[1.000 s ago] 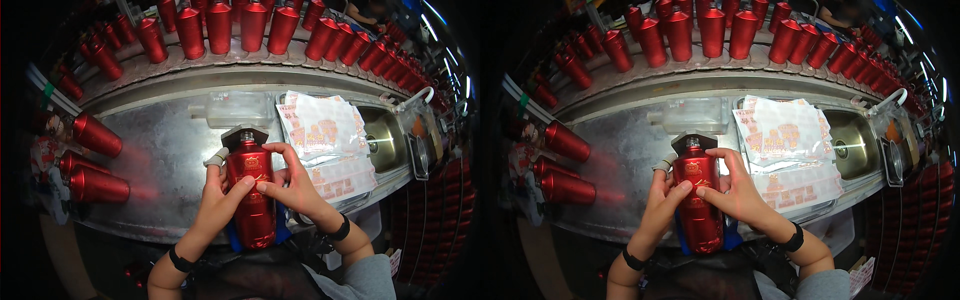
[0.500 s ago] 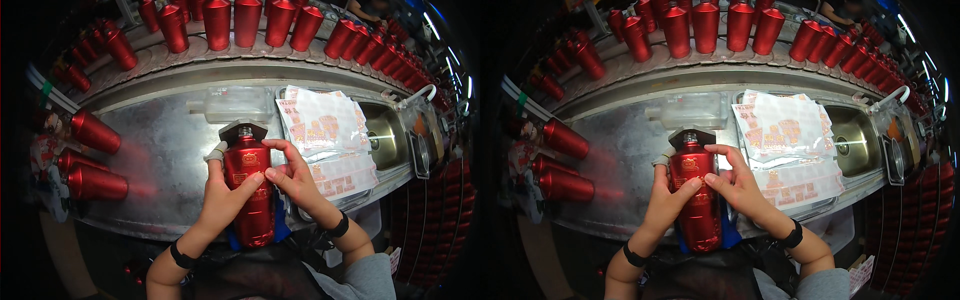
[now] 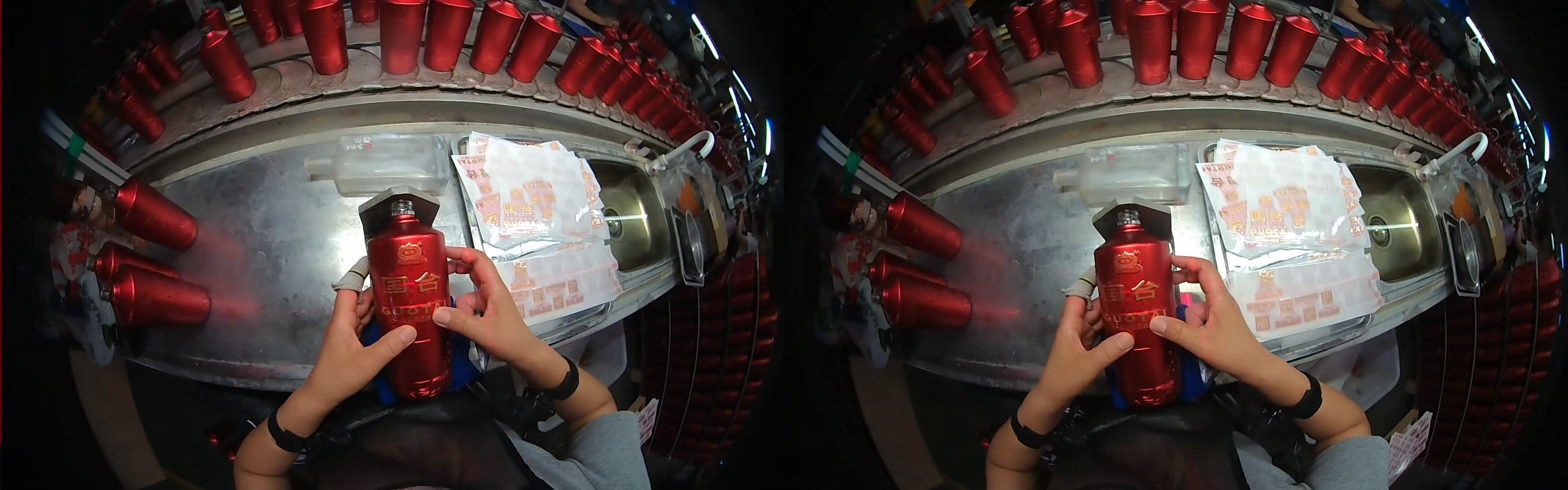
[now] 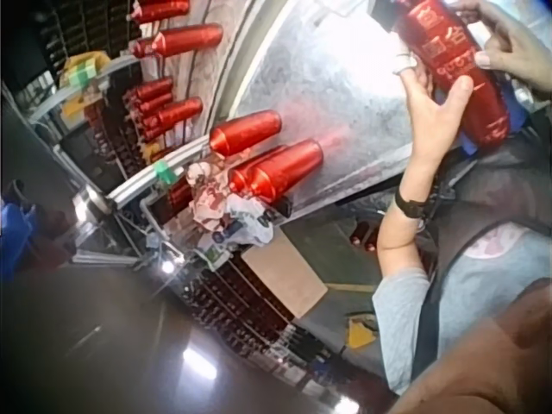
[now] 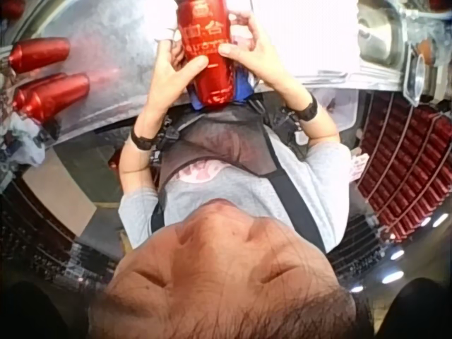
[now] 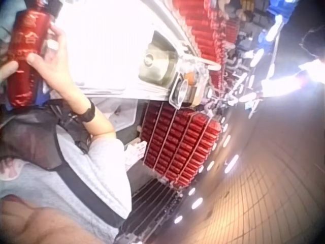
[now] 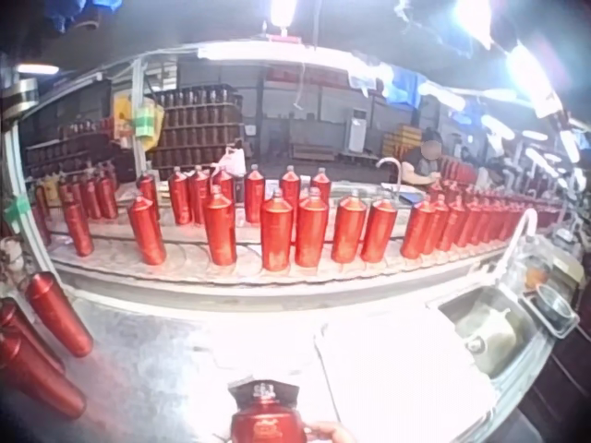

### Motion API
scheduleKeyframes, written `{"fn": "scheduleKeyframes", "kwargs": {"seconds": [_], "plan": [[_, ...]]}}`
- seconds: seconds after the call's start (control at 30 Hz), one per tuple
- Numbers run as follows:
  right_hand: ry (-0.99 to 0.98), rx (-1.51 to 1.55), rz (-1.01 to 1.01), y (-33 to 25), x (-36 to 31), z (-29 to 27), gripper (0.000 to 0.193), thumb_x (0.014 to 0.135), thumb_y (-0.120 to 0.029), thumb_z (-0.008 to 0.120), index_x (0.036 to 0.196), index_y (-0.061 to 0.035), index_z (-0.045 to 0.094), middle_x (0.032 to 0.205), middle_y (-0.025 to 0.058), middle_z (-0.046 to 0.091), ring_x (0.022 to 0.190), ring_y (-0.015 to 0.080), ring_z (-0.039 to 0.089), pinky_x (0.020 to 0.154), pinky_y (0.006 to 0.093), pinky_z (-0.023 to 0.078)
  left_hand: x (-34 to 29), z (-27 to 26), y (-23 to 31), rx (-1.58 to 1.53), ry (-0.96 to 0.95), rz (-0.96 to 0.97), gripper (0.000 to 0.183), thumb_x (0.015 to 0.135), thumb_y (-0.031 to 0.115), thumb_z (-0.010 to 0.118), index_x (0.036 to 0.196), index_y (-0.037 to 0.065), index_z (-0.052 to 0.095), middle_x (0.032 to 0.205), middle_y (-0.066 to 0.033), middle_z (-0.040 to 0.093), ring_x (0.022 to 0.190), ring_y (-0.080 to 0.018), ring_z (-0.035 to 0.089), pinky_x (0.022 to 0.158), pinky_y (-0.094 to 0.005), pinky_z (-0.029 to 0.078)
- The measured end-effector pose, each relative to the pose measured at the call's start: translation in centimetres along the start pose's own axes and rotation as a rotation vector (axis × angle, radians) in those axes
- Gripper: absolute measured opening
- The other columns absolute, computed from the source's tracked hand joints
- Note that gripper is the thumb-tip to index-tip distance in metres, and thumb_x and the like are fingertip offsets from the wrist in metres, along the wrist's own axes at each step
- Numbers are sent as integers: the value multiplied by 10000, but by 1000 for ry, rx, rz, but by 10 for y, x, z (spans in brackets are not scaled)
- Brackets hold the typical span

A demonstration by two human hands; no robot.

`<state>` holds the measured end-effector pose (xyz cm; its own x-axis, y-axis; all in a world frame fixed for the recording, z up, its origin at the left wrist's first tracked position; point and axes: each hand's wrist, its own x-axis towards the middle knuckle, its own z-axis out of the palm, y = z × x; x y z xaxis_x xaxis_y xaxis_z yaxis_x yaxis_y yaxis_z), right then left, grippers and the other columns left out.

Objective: Applying labels to red metal bottles and wiping them clean at an assembly line station.

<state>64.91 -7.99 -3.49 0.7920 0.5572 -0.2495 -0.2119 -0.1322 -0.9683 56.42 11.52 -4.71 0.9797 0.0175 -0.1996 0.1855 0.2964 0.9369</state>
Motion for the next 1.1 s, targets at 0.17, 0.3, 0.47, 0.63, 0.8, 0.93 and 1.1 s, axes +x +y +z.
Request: {"fn": "scheduleKeyframes", "kwargs": {"seconds": [0.17, 0.3, 0.47, 0.63, 0.8, 0.93, 1.1], "plan": [[108, 171, -32, 3, 3, 15, 739, 817, -199, 787, 1391, -41, 350, 1230, 92, 477, 669, 10, 464, 553, 176, 388, 7, 9, 14, -72, 60, -109, 865, 867, 186, 730, 1496, 11, 162, 1422, -217, 411, 1313, -265, 452, 1113, -396, 334], [62, -4, -24, -3, 1, 14, 745, 811, -214, 795, 1382, -36, 352, 1211, 89, 472, 637, 6, 450, 545, 174, 377, 6, 10, 5, -73, 84, -63, 851, 871, 204, 729, 1485, 8, 174, 1401, -221, 431, 1298, -267, 468, 1096, -394, 357], [41, -12, -22, 2, 5, 7, 711, 824, -199, 782, 1368, -28, 358, 1197, 86, 474, 643, 13, 467, 557, 171, 393, 8, 1, 3, 55, 29, 28, 856, 871, 209, 729, 1485, 5, 168, 1363, -220, 470, 1275, -262, 489, 1085, -386, 372], [78, 209, -11, 1, 15, 11, 574, 882, -153, 716, 1323, -11, 377, 1169, 92, 470, 811, 69, 608, 691, 194, 506, 17, 6, 10, -37, 88, -21, 836, 875, 203, 724, 1474, -1, 178, 1329, -208, 508, 1240, -243, 520, 1047, -372, 414], [60, 161, -66, 8, 16, 7, 483, 923, -133, 657, 1301, -6, 386, 1153, 91, 466, 913, 101, 630, 788, 218, 525, 27, 18, 10, -18, 172, -19, 815, 879, 188, 720, 1461, -17, 188, 1279, -196, 552, 1156, -217, 580, 959, -339, 486], [37, 189, 2, 1, 15, 4, 455, 933, -138, 645, 1293, -13, 397, 1128, 76, 470, 897, 84, 614, 781, 212, 509, 29, 21, 10, 16, 192, 61, 828, 873, 168, 715, 1463, -35, 171, 1268, -194, 555, 1123, -213, 598, 938, -337, 501], [87, 160, -5, 4, 22, 12, 435, 945, -155, 633, 1295, -24, 412, 1091, 52, 473, 858, 54, 571, 751, 200, 468, 33, 13, 12, 48, 168, 17, 843, 864, 161, 716, 1469, -39, 163, 1276, -195, 548, 1136, -214, 588, 945, -343, 498]]}}
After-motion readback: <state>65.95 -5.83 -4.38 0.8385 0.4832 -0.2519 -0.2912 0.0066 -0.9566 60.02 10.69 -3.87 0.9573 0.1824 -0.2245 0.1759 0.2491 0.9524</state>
